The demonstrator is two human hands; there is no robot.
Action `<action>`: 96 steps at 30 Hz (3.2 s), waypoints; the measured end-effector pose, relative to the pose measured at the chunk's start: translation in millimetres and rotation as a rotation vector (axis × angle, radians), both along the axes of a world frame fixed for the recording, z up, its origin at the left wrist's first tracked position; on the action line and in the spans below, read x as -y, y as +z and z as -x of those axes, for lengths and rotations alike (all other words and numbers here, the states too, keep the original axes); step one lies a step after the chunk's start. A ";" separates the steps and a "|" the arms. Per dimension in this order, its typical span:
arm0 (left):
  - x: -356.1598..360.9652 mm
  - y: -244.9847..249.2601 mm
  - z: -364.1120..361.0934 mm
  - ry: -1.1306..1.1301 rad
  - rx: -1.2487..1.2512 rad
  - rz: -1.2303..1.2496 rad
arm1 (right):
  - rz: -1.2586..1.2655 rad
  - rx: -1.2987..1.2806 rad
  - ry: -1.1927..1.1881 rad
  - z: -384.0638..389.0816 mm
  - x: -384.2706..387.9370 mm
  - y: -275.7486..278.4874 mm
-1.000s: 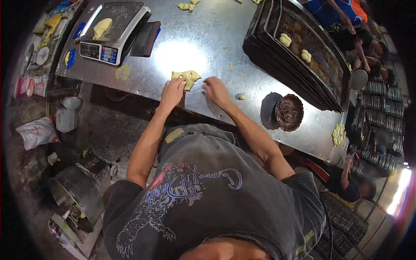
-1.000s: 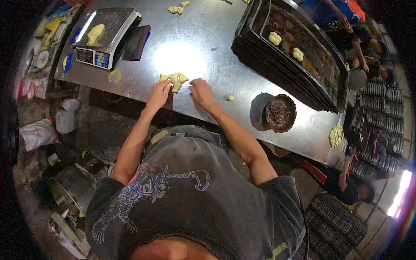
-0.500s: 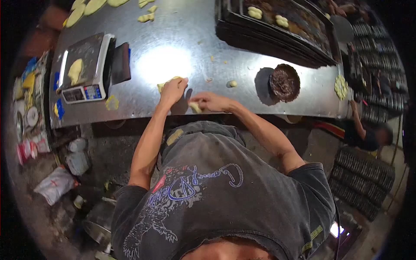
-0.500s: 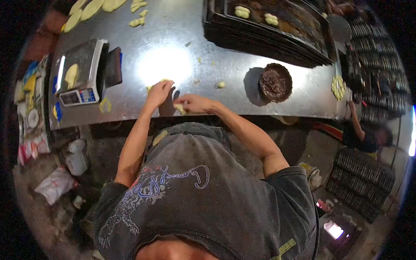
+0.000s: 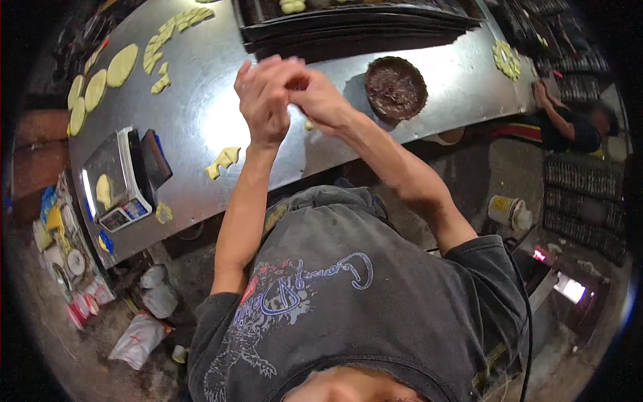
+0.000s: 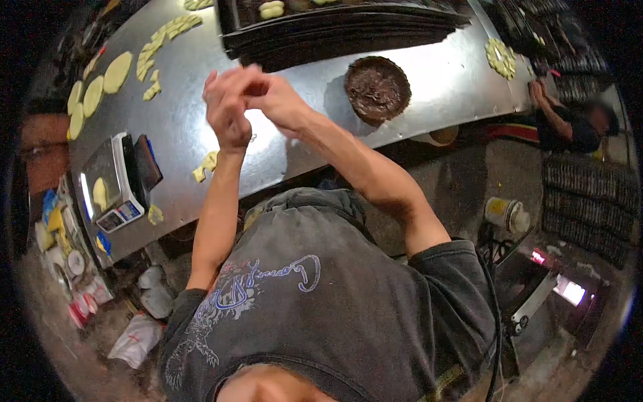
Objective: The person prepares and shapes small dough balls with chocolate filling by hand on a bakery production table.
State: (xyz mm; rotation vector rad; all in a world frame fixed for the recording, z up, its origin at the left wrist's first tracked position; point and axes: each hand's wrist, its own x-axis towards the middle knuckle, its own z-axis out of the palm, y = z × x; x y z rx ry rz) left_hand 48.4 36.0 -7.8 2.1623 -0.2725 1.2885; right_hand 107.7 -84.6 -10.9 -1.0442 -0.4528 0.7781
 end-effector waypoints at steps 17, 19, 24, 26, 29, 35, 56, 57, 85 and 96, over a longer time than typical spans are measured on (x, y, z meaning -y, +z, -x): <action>107.1 -109.3 37.1 -0.354 -1.228 0.664 | 1.259 1.005 -0.430 -163.1 223.7 -139.2; 110.3 -113.2 44.6 -0.275 -1.228 0.758 | 1.324 1.132 -0.396 -161.9 232.4 -164.9; 111.0 -111.9 39.4 -0.118 -1.101 1.013 | 1.267 0.553 -0.386 -182.1 231.8 -166.8; 107.0 -103.0 30.7 -0.081 -1.053 1.102 | 0.795 0.084 -0.429 -198.5 241.0 -178.9; 106.4 -73.2 15.0 -0.148 -0.987 1.098 | 0.314 -0.371 -0.247 -179.7 222.5 -123.5; 87.7 -54.4 4.0 -0.205 -0.835 1.020 | -0.174 -0.685 0.190 -64.2 102.4 -36.2; -40.1 8.2 86.8 -0.227 -0.327 1.164 | 0.100 0.739 -0.167 62.8 -27.6 41.3; -35.2 12.6 83.2 -0.230 -0.267 1.176 | 0.145 0.843 -0.208 63.6 -28.4 43.5; 58.1 36.8 30.9 -0.102 -0.608 1.119 | 0.315 1.404 -0.491 7.7 43.4 56.6; 62.9 -6.6 17.1 -0.101 -0.648 1.290 | 0.411 0.786 -0.057 -34.2 36.4 14.5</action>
